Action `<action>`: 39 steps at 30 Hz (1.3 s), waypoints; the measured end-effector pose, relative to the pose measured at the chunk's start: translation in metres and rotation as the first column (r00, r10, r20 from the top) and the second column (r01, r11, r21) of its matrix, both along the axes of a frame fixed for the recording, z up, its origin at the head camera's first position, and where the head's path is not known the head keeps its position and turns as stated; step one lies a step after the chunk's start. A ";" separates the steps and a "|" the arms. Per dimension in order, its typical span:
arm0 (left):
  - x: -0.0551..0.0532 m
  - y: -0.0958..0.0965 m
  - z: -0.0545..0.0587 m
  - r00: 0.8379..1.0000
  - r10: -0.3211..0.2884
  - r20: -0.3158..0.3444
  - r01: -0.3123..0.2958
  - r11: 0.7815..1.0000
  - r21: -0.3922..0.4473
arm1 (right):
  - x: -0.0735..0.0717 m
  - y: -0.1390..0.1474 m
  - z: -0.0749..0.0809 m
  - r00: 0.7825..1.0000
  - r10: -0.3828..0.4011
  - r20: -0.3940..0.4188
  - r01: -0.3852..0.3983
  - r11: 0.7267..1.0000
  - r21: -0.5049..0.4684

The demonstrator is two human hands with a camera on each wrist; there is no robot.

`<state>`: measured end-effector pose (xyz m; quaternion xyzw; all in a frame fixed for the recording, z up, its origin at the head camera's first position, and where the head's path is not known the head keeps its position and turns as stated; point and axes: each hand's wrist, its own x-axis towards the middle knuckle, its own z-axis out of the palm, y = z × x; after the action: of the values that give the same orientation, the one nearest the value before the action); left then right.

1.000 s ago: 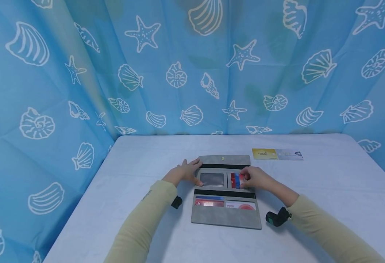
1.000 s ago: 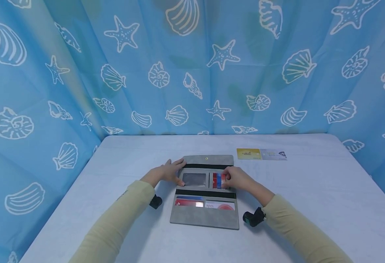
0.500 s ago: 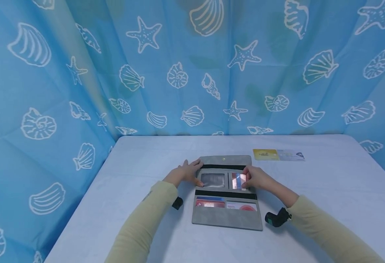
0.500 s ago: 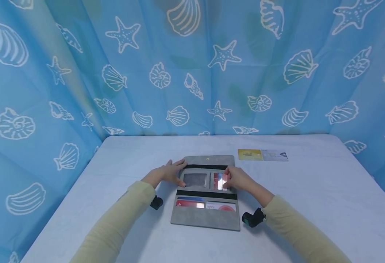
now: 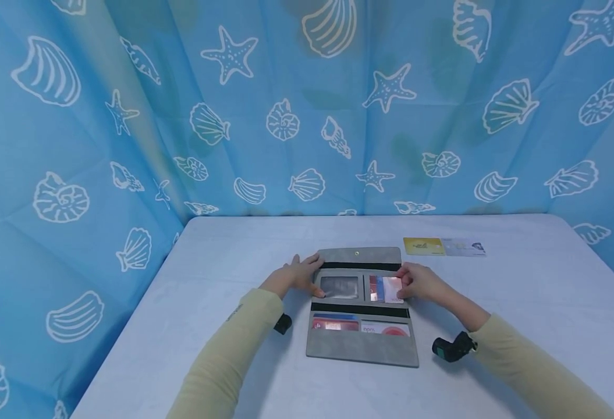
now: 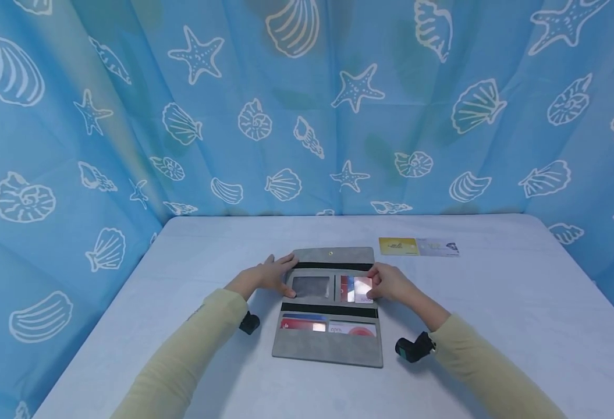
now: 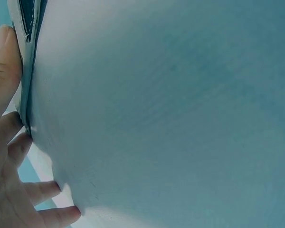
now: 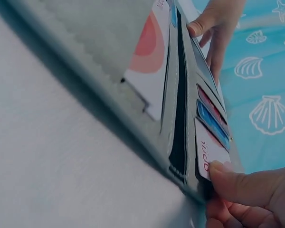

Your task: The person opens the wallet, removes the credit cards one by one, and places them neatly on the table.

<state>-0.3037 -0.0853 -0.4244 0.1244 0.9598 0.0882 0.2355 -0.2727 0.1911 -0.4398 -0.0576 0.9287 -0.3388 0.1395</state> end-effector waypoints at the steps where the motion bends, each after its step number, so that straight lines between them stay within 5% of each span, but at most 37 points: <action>1: 0.000 0.000 0.000 1.000 0.001 0.001 -0.001 1.000 0.003 | 0.000 0.002 0.000 1.000 -0.005 0.003 0.005 1.000 0.001; 16: 0.000 -0.001 0.003 1.000 -0.007 0.016 0.007 1.000 0.023 | 0.013 0.037 -0.004 0.979 -0.107 0.173 0.138 0.974 -0.181; 39: 0.000 0.001 -0.001 1.000 0.003 0.006 -0.003 1.000 0.008 | 0.024 0.095 -0.002 0.967 -0.183 0.180 0.230 0.930 -0.285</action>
<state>-0.3040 -0.0846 -0.4258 0.1235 0.9590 0.0928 0.2378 -0.2487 0.2856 -0.4415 0.0454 0.8532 -0.4937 0.1618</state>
